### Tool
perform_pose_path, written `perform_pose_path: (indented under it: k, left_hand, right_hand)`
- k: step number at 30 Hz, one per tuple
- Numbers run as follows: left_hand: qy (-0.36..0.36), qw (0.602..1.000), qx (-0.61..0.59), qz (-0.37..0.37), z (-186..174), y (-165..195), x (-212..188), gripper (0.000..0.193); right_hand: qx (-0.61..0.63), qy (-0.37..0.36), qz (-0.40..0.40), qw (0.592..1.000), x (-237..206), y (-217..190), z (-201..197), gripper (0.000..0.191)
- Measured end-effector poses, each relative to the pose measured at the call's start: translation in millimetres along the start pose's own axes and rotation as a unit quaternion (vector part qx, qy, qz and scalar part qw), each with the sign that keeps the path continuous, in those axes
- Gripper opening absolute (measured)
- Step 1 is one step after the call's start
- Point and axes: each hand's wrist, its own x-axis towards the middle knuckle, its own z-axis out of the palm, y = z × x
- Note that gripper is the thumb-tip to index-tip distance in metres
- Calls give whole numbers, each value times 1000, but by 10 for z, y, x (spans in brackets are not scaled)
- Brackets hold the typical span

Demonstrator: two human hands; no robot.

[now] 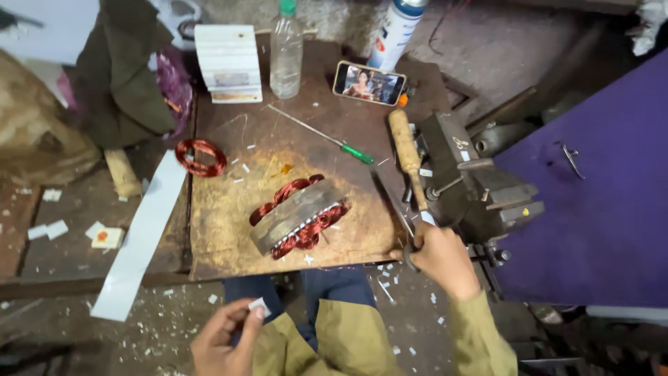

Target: The person assembles a circular electrical component by inserting white insulating pieces into slots around a copper-wound stator. They use a wooden mallet to tap the pieces into place and a screwdriver to adjust the winding. A smartphone is briefly used to play a video.

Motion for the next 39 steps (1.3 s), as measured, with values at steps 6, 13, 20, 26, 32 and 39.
perform_pose_path:
  k: [6,13,20,26,32,39]
  left_hand:
    - [-82,987,-90,-104,142,-267,-66,17]
    - [-86,980,-64,-170,490,-306,-214,11]
    - [-159,986,-43,27,452,21,-220,39]
    - [-118,951,131,256,431,281,-130,20]
    - [-75,972,120,189,435,309,-135,14]
    - [-80,992,-33,94,509,170,-230,4]
  right_hand:
    - [-73,-10,-122,990,182,-267,-194,38]
    - [117,95,-497,854,-623,-1011,189,38]
    - [394,-21,-246,885,-748,-801,762,21]
    - [419,-75,-247,871,-780,-736,823,14]
    - [497,-134,-201,833,-777,-709,843,14]
    - [560,-119,-135,809,-857,-712,1100,7]
